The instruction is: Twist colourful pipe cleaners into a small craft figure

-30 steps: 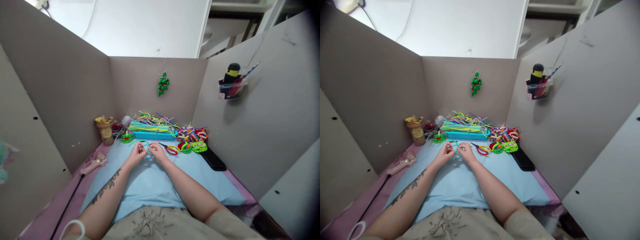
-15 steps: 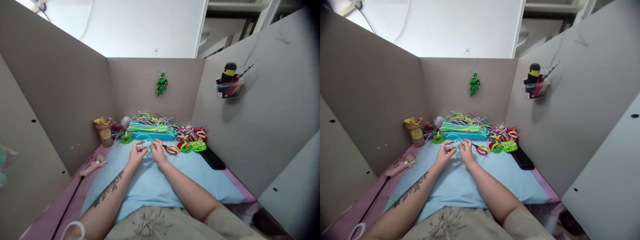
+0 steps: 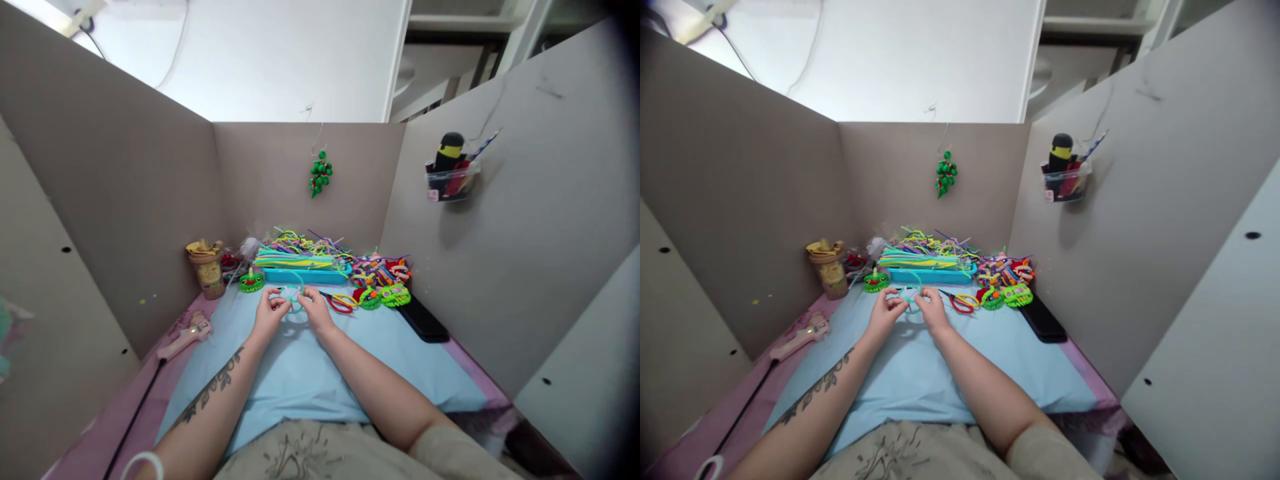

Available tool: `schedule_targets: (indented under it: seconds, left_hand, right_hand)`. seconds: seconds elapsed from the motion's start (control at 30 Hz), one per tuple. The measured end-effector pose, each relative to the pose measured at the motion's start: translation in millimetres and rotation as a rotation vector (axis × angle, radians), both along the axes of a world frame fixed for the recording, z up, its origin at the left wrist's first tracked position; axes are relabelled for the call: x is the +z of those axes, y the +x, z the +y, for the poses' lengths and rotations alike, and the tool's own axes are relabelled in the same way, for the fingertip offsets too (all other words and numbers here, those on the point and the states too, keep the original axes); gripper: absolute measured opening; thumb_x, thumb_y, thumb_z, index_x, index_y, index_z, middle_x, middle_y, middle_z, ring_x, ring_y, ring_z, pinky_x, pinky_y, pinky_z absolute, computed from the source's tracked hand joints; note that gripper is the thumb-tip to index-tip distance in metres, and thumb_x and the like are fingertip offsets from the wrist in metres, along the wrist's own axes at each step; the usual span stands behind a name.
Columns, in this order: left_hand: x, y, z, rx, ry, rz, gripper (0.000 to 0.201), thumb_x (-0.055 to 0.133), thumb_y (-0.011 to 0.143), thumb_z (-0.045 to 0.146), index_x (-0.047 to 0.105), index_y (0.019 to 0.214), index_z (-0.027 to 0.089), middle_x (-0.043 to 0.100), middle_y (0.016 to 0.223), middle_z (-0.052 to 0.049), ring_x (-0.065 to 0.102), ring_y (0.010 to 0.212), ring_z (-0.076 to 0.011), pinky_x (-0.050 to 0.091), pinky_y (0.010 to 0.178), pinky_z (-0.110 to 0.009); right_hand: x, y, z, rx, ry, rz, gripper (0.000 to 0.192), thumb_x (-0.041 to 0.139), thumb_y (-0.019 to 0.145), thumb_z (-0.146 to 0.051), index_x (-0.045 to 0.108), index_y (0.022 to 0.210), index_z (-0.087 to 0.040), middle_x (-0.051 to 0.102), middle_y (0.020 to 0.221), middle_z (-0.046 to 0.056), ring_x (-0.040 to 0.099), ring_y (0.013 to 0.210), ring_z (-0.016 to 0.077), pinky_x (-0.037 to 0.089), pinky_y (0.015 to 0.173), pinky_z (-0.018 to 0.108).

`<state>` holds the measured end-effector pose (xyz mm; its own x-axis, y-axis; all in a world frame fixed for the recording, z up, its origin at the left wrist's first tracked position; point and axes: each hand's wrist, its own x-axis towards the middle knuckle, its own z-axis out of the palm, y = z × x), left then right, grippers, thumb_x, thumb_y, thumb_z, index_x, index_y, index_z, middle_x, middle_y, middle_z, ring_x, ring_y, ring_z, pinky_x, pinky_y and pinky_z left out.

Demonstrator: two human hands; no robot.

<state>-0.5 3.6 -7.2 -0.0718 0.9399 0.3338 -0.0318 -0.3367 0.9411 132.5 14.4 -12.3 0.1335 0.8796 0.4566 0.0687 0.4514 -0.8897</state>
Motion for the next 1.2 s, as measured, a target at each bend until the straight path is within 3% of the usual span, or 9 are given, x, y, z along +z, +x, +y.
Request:
schedule_targets:
  seconds: [0.1,0.2,0.3,0.4,0.63,0.87,1.2]
  left_hand:
    - [0.1,0,0,-0.005,0.007,-0.005,0.042,0.068,0.062,0.029,0.042,0.093,0.019,0.058,0.062,0.005,0.050,0.049,-0.0074,0.036,0.049,-0.019]
    - [0.2,-1,0,0.049,-0.008,0.011,0.041,0.067,0.061,0.028,0.042,0.092,0.019,0.058,0.059,0.005,0.052,0.048,-0.0084,0.036,0.049,-0.019]
    - [-2.7,-2,1,0.072,-0.015,0.023,0.041,0.067,0.060,0.026,0.041,0.091,0.019,0.059,0.057,0.005,0.052,0.048,-0.0086,0.037,0.049,-0.020]
    - [-7.0,-3,4,0.041,-0.011,0.014,0.040,0.066,0.062,0.025,0.041,0.092,0.019,0.060,0.058,0.005,0.054,0.049,-0.0086,0.039,0.051,-0.020]
    - [-3.8,-2,1,0.043,-0.055,-0.010,0.041,0.068,0.059,0.026,0.043,0.090,0.017,0.061,0.058,0.003,0.055,0.052,-0.0094,0.040,0.054,-0.021]
    - [-3.4,-1,-2,-0.060,-0.159,-0.065,0.049,0.070,0.059,0.032,0.043,0.097,0.017,0.064,0.065,0.001,0.056,0.054,-0.0105,0.038,0.053,-0.021]
    - [-5.3,-1,1,-0.074,-0.056,-0.029,0.041,0.069,0.059,0.034,0.044,0.088,0.019,0.058,0.056,0.005,0.051,0.047,-0.0086,0.035,0.049,-0.019]
  right_hand:
    - [1.1,3,-4,-0.081,0.044,-0.095,0.013,0.053,0.071,-0.030,0.053,0.079,-0.019,0.053,0.095,0.006,0.050,0.094,0.0197,0.041,0.081,0.033]
    - [7.2,8,-11,-0.153,0.244,-0.340,0.020,0.053,0.072,-0.022,0.054,0.093,-0.020,0.050,0.108,0.008,0.045,0.105,0.0217,0.038,0.088,0.037]
    - [14.4,14,-16,-0.040,0.424,-0.681,0.026,0.050,0.075,-0.013,0.058,0.098,-0.024,0.051,0.119,0.006,0.036,0.117,0.0236,0.028,0.098,0.042]
    - [16.4,16,-14,0.016,0.474,-0.835,0.027,0.049,0.077,-0.011,0.060,0.097,-0.026,0.057,0.114,0.004,0.033,0.119,0.0245,0.026,0.097,0.044]
    - [10.9,15,-7,-0.055,0.468,-0.882,0.015,0.048,0.083,-0.020,0.062,0.087,-0.024,0.061,0.084,0.006,0.043,0.097,0.0233,0.028,0.092,0.041]
    - [11.1,12,-10,-0.070,0.432,-0.873,0.014,0.047,0.083,-0.017,0.061,0.082,-0.022,0.057,0.083,0.006,0.044,0.092,0.0227,0.030,0.088,0.039]
    - [7.1,16,-3,0.015,0.328,-0.756,0.012,0.050,0.079,-0.017,0.061,0.078,-0.022,0.055,0.090,0.005,0.044,0.095,0.0215,0.035,0.084,0.036]
